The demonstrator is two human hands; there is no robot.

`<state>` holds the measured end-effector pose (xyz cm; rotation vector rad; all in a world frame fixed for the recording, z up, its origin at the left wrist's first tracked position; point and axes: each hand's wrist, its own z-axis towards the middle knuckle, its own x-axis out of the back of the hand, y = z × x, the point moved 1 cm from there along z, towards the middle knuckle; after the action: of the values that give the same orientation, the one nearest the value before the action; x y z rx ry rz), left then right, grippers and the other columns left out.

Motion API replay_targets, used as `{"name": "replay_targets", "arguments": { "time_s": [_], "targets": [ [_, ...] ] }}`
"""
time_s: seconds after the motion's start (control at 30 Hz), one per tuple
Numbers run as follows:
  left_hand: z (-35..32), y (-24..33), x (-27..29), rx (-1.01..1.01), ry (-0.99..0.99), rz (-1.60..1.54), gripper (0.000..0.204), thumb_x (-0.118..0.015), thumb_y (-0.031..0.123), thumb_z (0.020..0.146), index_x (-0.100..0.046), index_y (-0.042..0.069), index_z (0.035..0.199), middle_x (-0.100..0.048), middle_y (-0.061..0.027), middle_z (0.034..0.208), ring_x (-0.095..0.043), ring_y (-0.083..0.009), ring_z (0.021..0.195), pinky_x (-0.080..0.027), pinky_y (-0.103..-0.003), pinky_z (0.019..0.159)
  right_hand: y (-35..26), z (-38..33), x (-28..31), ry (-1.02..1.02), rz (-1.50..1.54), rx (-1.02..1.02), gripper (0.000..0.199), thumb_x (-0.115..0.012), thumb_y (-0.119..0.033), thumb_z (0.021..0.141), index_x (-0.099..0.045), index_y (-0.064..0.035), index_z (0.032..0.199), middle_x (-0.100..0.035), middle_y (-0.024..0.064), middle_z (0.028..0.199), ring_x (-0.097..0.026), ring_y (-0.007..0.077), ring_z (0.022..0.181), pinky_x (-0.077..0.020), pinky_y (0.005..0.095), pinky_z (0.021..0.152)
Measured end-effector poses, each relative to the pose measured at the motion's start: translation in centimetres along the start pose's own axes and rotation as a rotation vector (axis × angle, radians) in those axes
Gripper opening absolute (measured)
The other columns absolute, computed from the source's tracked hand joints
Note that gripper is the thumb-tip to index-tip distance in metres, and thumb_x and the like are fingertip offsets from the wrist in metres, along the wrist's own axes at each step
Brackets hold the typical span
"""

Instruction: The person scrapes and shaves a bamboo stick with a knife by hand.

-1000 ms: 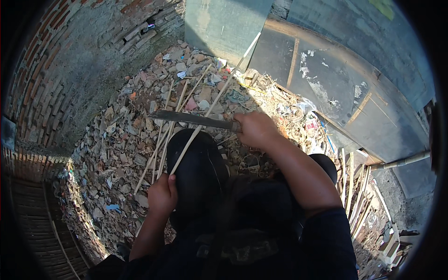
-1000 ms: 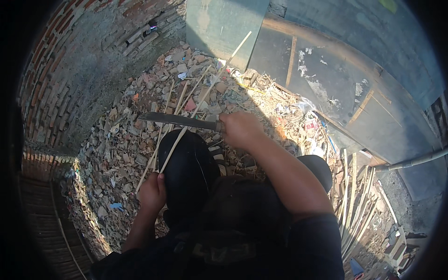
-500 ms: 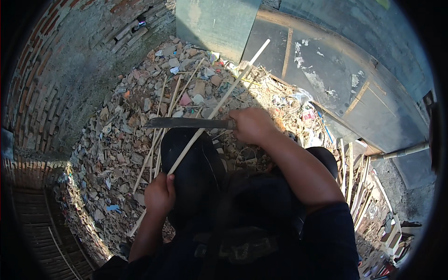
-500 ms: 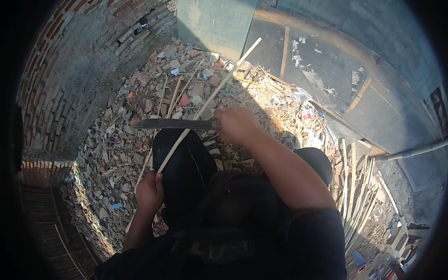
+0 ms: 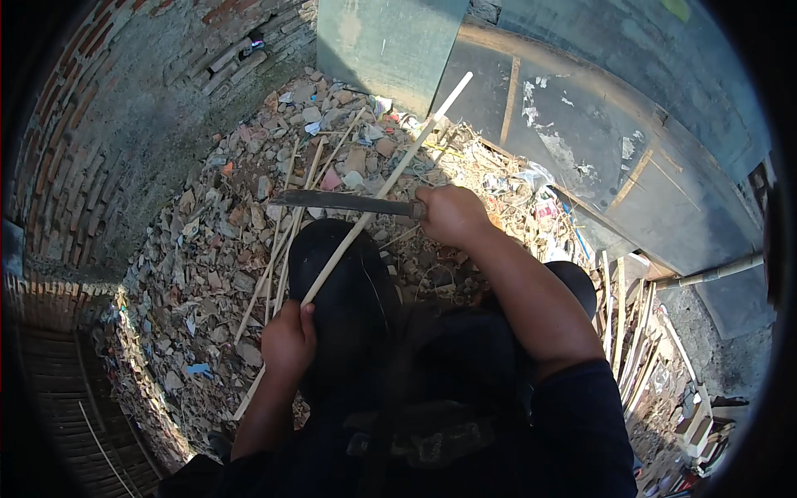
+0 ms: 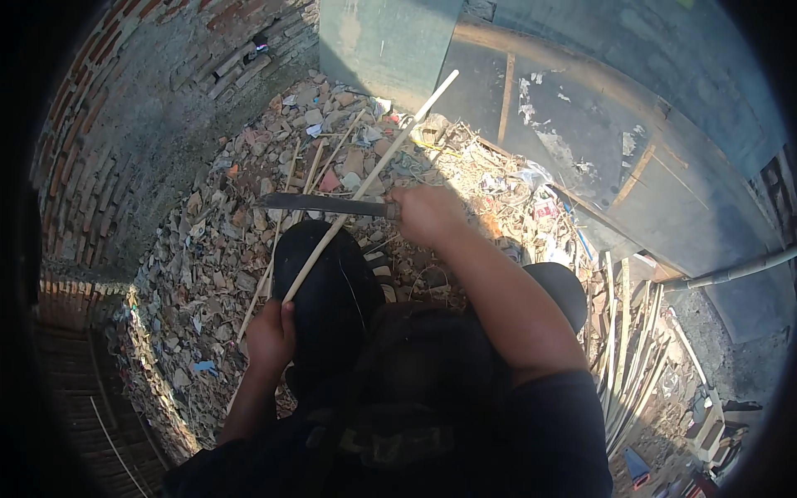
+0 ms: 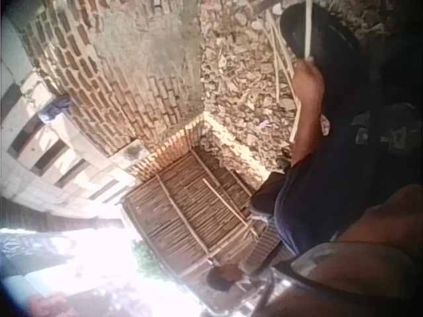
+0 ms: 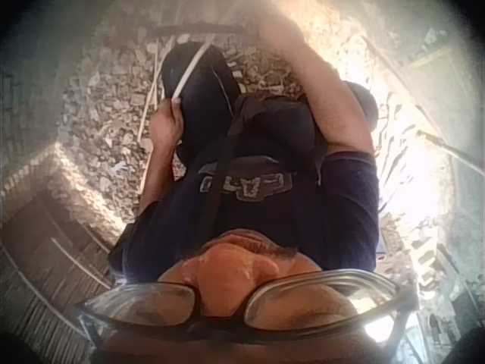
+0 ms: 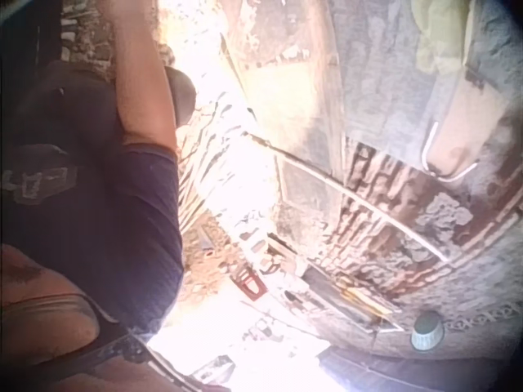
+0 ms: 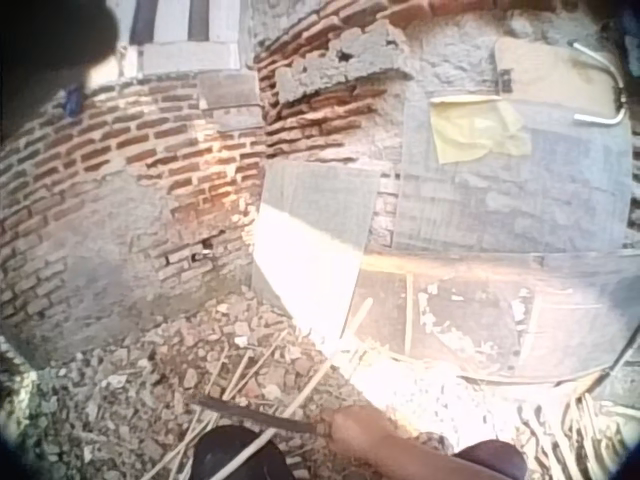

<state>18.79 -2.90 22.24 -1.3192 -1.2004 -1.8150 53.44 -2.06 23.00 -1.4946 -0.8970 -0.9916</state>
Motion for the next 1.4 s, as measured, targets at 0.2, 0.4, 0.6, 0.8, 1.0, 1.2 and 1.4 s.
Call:
{"name": "replay_targets", "arguments": {
  "time_s": [0.2, 0.4, 0.6, 0.8, 1.0, 1.2, 1.4],
  "targets": [
    [-0.6, -0.4, -0.1, 0.022, -0.006, 0.004, 0.030, -0.056, 0.028, 0.102, -0.052, 0.005, 0.084, -0.061, -0.0224, 0.067, -0.062, -0.0471, 0.063, -0.046, -0.057, 0.056, -2.0, -0.1, -0.5, -0.032, -0.066, 0.077, 0.025, -0.070, -0.019, 0.080, -0.064, -0.0102, 0.102, -0.071, 0.0157, 0.088, -0.070, 0.0375, 0.087, -0.0566, 0.0505, 0.077],
    [-0.2, -0.2, -0.2, 0.003, 0.014, 0.009, 0.029, -0.057, 0.028, 0.102, -0.053, 0.005, 0.085, -0.061, -0.0226, 0.069, -0.062, -0.0470, 0.064, -0.046, -0.057, 0.056, -0.4, 0.3, -0.2, 0.022, -0.023, 0.020, 0.027, -0.070, -0.019, 0.080, -0.064, -0.0091, 0.104, -0.071, 0.0167, 0.088, -0.070, 0.0373, 0.088, -0.0565, 0.0499, 0.078],
    [-0.3, -0.1, 0.0, 0.002, 0.014, -0.005, 0.029, -0.057, 0.028, 0.102, -0.054, 0.005, 0.085, -0.062, -0.0229, 0.070, -0.063, -0.0471, 0.065, -0.046, -0.057, 0.057, 0.1, 0.6, 0.0, 0.020, -0.089, 0.070, 0.024, -0.067, -0.018, 0.084, -0.066, -0.0084, 0.106, -0.073, 0.0156, 0.090, -0.072, 0.0346, 0.089, -0.0567, 0.0488, 0.078],
    [-0.2, -0.7, -0.2, 0.010, -0.014, -0.014, 0.030, -0.056, 0.028, 0.102, -0.054, 0.004, 0.085, -0.061, -0.0234, 0.070, -0.062, -0.0476, 0.066, -0.046, -0.057, 0.058, -1.3, -0.2, 0.5, 0.050, -0.075, 0.101, 0.021, -0.068, -0.018, 0.084, -0.067, -0.0105, 0.104, -0.072, 0.0139, 0.087, -0.072, 0.0350, 0.086, -0.0563, 0.0494, 0.076],
    [0.2, -0.3, -0.2, 0.007, -0.019, -0.021, 0.031, -0.055, 0.029, 0.103, -0.054, 0.004, 0.085, -0.062, -0.0235, 0.070, -0.062, -0.0478, 0.066, -0.046, -0.057, 0.059, 2.4, 1.0, 0.4, 0.152, -0.010, -0.024, 0.021, -0.063, -0.016, 0.085, -0.067, -0.0096, 0.104, -0.071, 0.0156, 0.087, -0.071, 0.0360, 0.085, -0.0562, 0.0493, 0.076],
    [0.0, -0.7, -0.1, 0.033, -0.045, -0.021, 0.031, -0.055, 0.029, 0.102, -0.053, 0.003, 0.085, -0.061, -0.0238, 0.069, -0.062, -0.0479, 0.066, -0.045, -0.057, 0.059, -1.1, 0.4, 0.2, 0.084, -0.048, 0.099, 0.030, -0.072, -0.019, 0.079, -0.063, -0.0087, 0.106, -0.071, 0.0162, 0.087, -0.070, 0.0373, 0.087, -0.0557, 0.0487, 0.080],
    [0.3, -0.3, -0.4, -0.015, 0.020, -0.087, 0.031, -0.056, 0.027, 0.102, -0.053, 0.003, 0.083, -0.060, -0.0237, 0.069, -0.061, -0.0477, 0.065, -0.045, -0.056, 0.059, 3.3, 1.4, 0.6, 0.106, 0.021, -0.074, 0.035, -0.070, -0.018, 0.078, -0.066, -0.0095, 0.112, -0.071, 0.0174, 0.089, -0.070, 0.0374, 0.089, -0.0554, 0.0493, 0.081]
  ]
}}
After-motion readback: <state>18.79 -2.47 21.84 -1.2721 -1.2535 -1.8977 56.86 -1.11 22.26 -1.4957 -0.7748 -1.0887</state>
